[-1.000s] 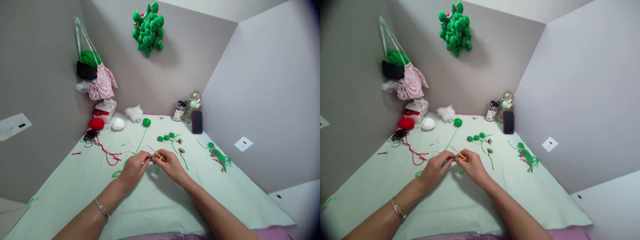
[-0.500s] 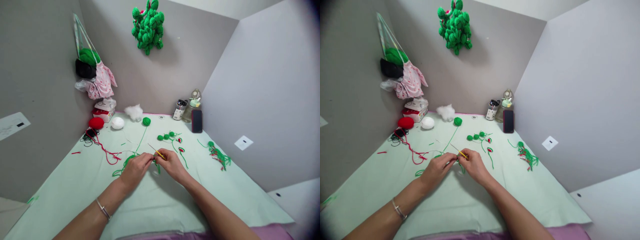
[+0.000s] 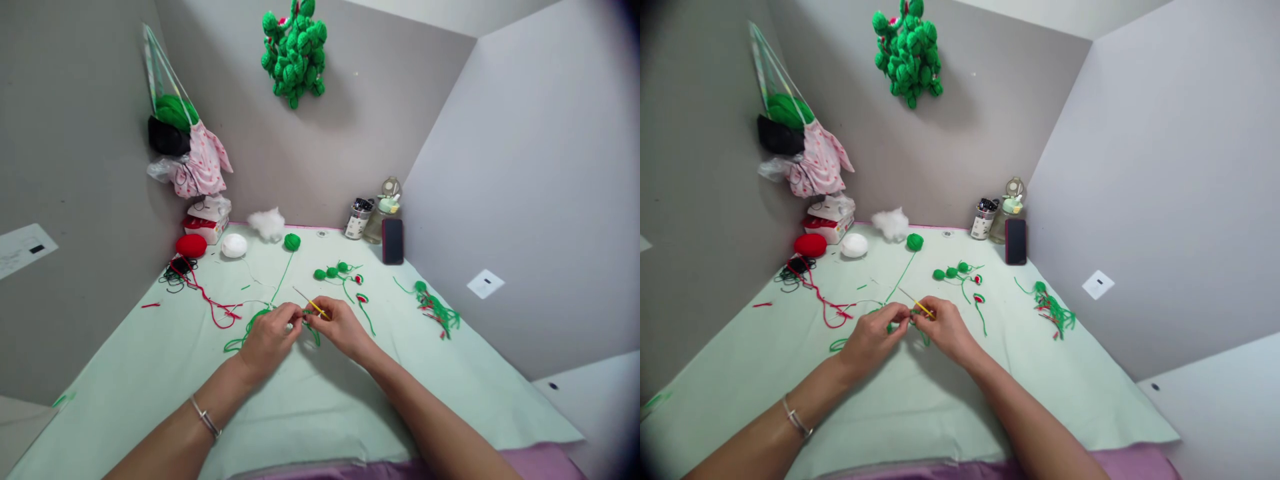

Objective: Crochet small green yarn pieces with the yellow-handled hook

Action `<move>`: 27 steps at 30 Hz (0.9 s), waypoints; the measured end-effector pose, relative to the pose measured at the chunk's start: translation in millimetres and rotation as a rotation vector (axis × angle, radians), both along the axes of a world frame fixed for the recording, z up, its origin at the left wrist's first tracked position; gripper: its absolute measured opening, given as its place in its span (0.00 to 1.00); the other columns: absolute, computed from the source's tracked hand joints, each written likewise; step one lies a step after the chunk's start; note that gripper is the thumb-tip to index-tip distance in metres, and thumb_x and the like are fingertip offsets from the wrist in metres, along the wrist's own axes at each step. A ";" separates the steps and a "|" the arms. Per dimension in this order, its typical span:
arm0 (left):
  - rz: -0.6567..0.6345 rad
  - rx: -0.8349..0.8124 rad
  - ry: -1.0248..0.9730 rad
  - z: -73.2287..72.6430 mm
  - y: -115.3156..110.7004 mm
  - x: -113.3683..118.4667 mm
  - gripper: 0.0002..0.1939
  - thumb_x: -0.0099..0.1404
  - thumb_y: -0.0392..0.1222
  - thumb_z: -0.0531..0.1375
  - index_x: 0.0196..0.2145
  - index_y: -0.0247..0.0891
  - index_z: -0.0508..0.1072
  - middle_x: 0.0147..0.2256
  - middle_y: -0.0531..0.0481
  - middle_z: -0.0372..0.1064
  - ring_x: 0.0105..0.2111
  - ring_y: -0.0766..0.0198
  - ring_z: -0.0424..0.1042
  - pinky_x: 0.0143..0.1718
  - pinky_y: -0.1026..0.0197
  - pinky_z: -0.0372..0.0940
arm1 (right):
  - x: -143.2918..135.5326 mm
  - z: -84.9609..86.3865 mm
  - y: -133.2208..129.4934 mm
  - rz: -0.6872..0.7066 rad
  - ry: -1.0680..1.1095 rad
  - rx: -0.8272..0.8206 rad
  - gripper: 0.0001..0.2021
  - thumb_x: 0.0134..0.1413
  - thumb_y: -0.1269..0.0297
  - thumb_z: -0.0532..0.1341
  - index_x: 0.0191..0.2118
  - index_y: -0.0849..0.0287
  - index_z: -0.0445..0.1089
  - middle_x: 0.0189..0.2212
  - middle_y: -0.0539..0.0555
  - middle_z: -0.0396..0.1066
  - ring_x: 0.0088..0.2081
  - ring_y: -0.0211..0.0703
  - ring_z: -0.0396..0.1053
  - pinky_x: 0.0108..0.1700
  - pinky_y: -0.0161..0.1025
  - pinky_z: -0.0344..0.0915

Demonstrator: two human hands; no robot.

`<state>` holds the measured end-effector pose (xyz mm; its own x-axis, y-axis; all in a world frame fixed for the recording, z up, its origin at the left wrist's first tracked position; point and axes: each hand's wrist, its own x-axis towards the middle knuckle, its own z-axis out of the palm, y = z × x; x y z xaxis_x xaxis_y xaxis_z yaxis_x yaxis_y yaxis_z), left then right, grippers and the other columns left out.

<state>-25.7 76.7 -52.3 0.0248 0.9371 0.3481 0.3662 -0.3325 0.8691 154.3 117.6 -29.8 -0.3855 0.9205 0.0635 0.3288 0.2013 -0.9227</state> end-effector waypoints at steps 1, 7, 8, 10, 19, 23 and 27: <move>0.004 -0.022 -0.035 0.8 -0.1 0.3 0.04 0.61 0.37 0.65 0.30 0.45 0.76 0.32 0.50 0.78 0.33 0.56 0.77 0.41 0.57 0.67 | 0.1 0.2 -0.3 0.000 0.003 0.005 0.07 0.49 0.60 0.64 0.30 0.58 0.72 0.24 0.46 0.67 0.26 0.37 0.59 0.29 0.35 0.56; 0.019 -0.191 -0.309 5.4 5.3 0.6 0.07 0.58 0.45 0.68 0.30 0.43 0.75 0.28 0.51 0.77 0.31 0.57 0.78 0.37 0.58 0.71 | 1.5 1.5 2.9 -0.021 0.039 0.027 0.07 0.50 0.60 0.65 0.30 0.57 0.72 0.25 0.47 0.69 0.27 0.38 0.62 0.31 0.36 0.60; 0.006 -0.218 -0.351 6.4 6.4 0.5 0.09 0.58 0.47 0.69 0.30 0.42 0.74 0.28 0.51 0.77 0.31 0.57 0.79 0.36 0.58 0.71 | 2.0 1.1 4.1 -0.025 0.047 0.028 0.07 0.50 0.59 0.65 0.30 0.57 0.72 0.25 0.47 0.70 0.27 0.38 0.62 0.31 0.36 0.60; -0.029 -0.256 -0.416 8.2 8.1 0.9 0.12 0.57 0.50 0.70 0.30 0.42 0.74 0.28 0.50 0.77 0.32 0.56 0.80 0.37 0.57 0.72 | 3.1 0.0 6.4 -0.037 0.057 0.032 0.07 0.49 0.59 0.65 0.30 0.56 0.72 0.24 0.47 0.69 0.27 0.38 0.63 0.31 0.36 0.60; -0.080 -0.274 -0.544 13.5 1.2 8.0 0.12 0.56 0.45 0.73 0.34 0.40 0.75 0.32 0.53 0.76 0.34 0.60 0.78 0.41 0.59 0.71 | 0.5 4.6 -3.9 -0.063 0.074 0.097 0.04 0.52 0.62 0.63 0.32 0.56 0.72 0.25 0.47 0.68 0.25 0.37 0.59 0.29 0.37 0.57; -0.090 -0.306 -0.617 16.7 0.6 6.1 0.11 0.57 0.43 0.72 0.32 0.41 0.73 0.30 0.56 0.73 0.30 0.63 0.78 0.39 0.60 0.72 | -2.6 9.9 -10.8 -0.055 0.105 0.134 0.03 0.52 0.64 0.62 0.33 0.56 0.73 0.29 0.48 0.71 0.26 0.37 0.59 0.29 0.37 0.57; -0.151 -0.375 -0.702 19.2 2.2 2.4 0.12 0.57 0.44 0.72 0.32 0.40 0.73 0.31 0.56 0.73 0.30 0.63 0.78 0.39 0.58 0.74 | 0.9 12.1 -9.9 -0.025 0.146 0.176 0.04 0.53 0.66 0.62 0.34 0.56 0.75 0.31 0.50 0.72 0.28 0.37 0.61 0.30 0.38 0.57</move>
<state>-23.3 78.9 -33.1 0.0531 0.9986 -0.0068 -0.3319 0.0241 0.9430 155.2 107.7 -17.7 -0.3379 0.8993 0.2777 0.2008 0.3571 -0.9122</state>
